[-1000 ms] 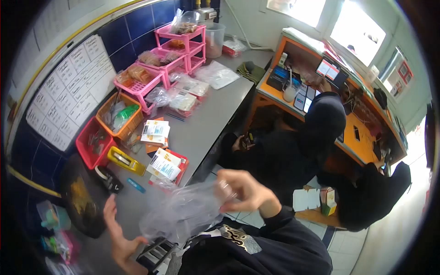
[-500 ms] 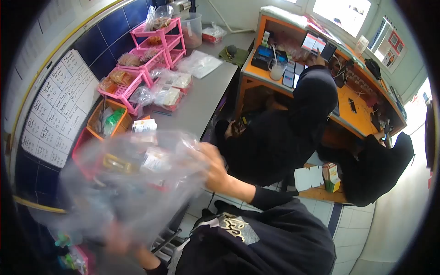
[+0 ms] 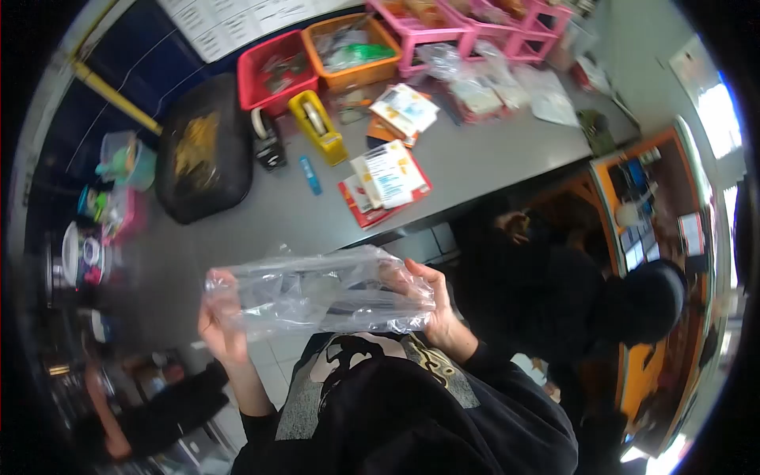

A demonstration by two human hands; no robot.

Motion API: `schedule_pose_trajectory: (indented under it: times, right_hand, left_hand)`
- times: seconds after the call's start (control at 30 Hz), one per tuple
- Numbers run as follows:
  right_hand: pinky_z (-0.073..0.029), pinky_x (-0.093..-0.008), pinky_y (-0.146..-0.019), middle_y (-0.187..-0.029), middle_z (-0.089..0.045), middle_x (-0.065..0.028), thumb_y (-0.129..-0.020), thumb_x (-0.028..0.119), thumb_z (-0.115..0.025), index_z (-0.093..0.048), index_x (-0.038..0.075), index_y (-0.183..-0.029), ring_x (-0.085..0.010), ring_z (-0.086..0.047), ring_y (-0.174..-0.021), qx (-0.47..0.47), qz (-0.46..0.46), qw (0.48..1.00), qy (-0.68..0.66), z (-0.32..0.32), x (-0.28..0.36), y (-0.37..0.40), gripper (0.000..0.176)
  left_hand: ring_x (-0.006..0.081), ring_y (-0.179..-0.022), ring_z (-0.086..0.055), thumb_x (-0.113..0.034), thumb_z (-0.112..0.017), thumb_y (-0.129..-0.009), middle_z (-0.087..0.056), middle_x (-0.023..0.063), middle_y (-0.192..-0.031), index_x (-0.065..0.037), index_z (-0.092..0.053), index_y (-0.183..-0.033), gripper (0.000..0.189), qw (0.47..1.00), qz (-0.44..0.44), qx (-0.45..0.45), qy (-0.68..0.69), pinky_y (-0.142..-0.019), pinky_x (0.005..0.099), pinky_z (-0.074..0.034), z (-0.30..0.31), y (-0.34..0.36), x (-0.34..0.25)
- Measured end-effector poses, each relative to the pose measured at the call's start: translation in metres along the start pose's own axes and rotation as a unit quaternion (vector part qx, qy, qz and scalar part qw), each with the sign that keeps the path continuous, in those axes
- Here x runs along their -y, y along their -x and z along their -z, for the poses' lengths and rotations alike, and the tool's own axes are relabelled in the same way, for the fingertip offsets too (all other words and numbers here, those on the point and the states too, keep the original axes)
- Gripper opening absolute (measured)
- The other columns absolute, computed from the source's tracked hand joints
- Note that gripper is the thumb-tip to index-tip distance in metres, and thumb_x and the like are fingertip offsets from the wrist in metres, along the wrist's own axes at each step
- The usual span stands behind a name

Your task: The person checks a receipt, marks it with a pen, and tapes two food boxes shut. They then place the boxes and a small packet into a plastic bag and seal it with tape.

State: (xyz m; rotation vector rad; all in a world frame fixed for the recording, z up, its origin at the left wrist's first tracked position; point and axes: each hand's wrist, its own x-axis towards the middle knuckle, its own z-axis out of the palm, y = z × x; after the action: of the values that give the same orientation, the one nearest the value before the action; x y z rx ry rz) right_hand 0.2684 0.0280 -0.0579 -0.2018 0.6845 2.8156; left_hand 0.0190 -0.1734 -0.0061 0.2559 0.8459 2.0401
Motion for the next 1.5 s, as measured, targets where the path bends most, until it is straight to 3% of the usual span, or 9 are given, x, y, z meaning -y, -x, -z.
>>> schedule_pose_trajectory:
  times: [0.1,0.23,0.43,0.63,0.7,0.8,0.93,1.07,1.5]
  right_hand:
    - [-0.051,-0.0259,-0.055,-0.095,-0.058,-0.0070,-0.091,0.021,-0.054,-0.047,0.000,-0.114,-0.0125,-0.058,-0.062,-0.063,0.048,0.931,0.355,-0.017,0.028,-0.013,0.031]
    - [-0.038,-0.0465,-0.097,-0.135,-0.040,-0.0184,-0.068,0.023,-0.078,-0.037,0.007,-0.135,-0.0370,-0.042,-0.123,-0.003,0.283,0.142,0.949,-0.062,0.114,-0.038,0.080]
    - [-0.022,-0.0594,-0.106,-0.151,-0.012,-0.0199,-0.051,0.026,-0.086,-0.020,0.020,-0.145,-0.0431,-0.015,-0.138,-0.021,-0.041,-0.230,0.972,-0.093,0.138,-0.118,0.114]
    - [-0.023,-0.0512,-0.110,-0.148,-0.016,-0.0251,-0.047,0.034,-0.088,-0.023,0.016,-0.145,-0.0420,-0.020,-0.137,0.078,0.055,-0.125,0.988,-0.095,0.155,-0.111,0.119]
    - [-0.023,-0.0507,-0.110,-0.148,-0.015,-0.0264,-0.044,0.042,-0.088,-0.020,0.014,-0.145,-0.0433,-0.020,-0.136,0.077,0.129,0.046,0.988,-0.094,0.175,-0.095,0.125]
    - [-0.024,-0.0518,-0.108,-0.147,-0.015,-0.0291,-0.042,0.047,-0.087,-0.013,0.012,-0.145,-0.0446,-0.022,-0.135,0.121,0.102,0.023,0.987,-0.085,0.213,-0.091,0.132]
    - [-0.025,-0.0534,-0.104,-0.139,-0.026,-0.0310,-0.043,0.048,-0.088,-0.015,0.012,-0.143,-0.0433,-0.029,-0.130,0.131,0.008,-0.087,0.988,-0.069,0.241,-0.112,0.129]
    - [-0.026,-0.0516,-0.100,-0.127,-0.037,-0.0287,-0.047,0.043,-0.088,-0.017,0.013,-0.142,-0.0428,-0.034,-0.123,0.175,0.019,-0.059,0.983,-0.062,0.237,-0.123,0.122]
    - [-0.002,-0.0441,-0.112,-0.142,-0.043,-0.0106,-0.070,0.027,-0.061,-0.025,0.013,-0.144,-0.0245,-0.031,-0.136,0.065,0.191,0.236,0.950,-0.031,0.170,-0.065,0.084]
  left_hand:
    - [0.0154,-0.083,-0.056,0.003,-0.048,-0.088,-0.054,0.0069,-0.101,-0.010,-0.049,-0.120,0.035,0.998,-0.012,0.015,-0.052,-0.068,0.0249,-0.049,0.034,0.018,-0.012]
    - [0.0218,-0.081,-0.056,0.008,-0.039,-0.082,-0.054,0.0159,-0.105,-0.004,-0.058,-0.111,0.037,0.667,0.022,-0.022,-0.745,-0.071,0.0278,-0.047,0.047,0.022,-0.007]
    - [0.0290,-0.108,-0.055,0.006,-0.042,-0.081,-0.050,0.0219,-0.125,-0.003,-0.044,-0.134,0.054,0.672,-0.013,-0.069,-0.738,-0.087,0.0305,-0.044,0.065,-0.015,-0.024]
    - [0.0238,-0.133,-0.034,-0.005,-0.057,-0.084,-0.044,0.0168,-0.137,-0.002,-0.035,-0.141,0.062,0.827,-0.059,-0.018,-0.559,-0.098,0.0298,-0.040,0.065,-0.055,-0.070]
    - [0.0210,-0.123,-0.047,-0.007,-0.058,-0.084,-0.049,0.0152,-0.131,-0.005,-0.042,-0.137,0.056,0.827,-0.107,-0.036,-0.551,-0.089,0.0259,-0.046,0.090,-0.058,-0.075]
    - [0.0063,-0.063,-0.054,-0.006,-0.056,-0.085,-0.061,0.0075,-0.113,-0.007,-0.061,-0.110,0.026,0.942,0.008,-0.146,-0.302,-0.054,0.0210,-0.044,0.118,-0.066,-0.090]
    - [0.0172,-0.057,-0.052,0.005,-0.045,-0.085,-0.061,0.0186,-0.105,-0.003,-0.064,-0.103,0.028,0.597,-0.049,-0.023,-0.800,-0.056,0.0308,-0.042,0.097,-0.098,-0.072]
    - [0.0285,-0.097,-0.059,0.004,-0.048,-0.083,-0.055,0.0232,-0.118,-0.004,-0.059,-0.115,0.035,0.507,-0.020,-0.028,-0.861,-0.073,0.0315,-0.049,0.106,-0.101,-0.058]
    - [0.0269,-0.135,-0.032,0.002,-0.065,-0.071,-0.033,0.0165,-0.147,-0.003,-0.030,-0.144,0.081,0.754,-0.045,0.069,-0.652,-0.107,0.0316,-0.030,0.021,-0.117,-0.039]
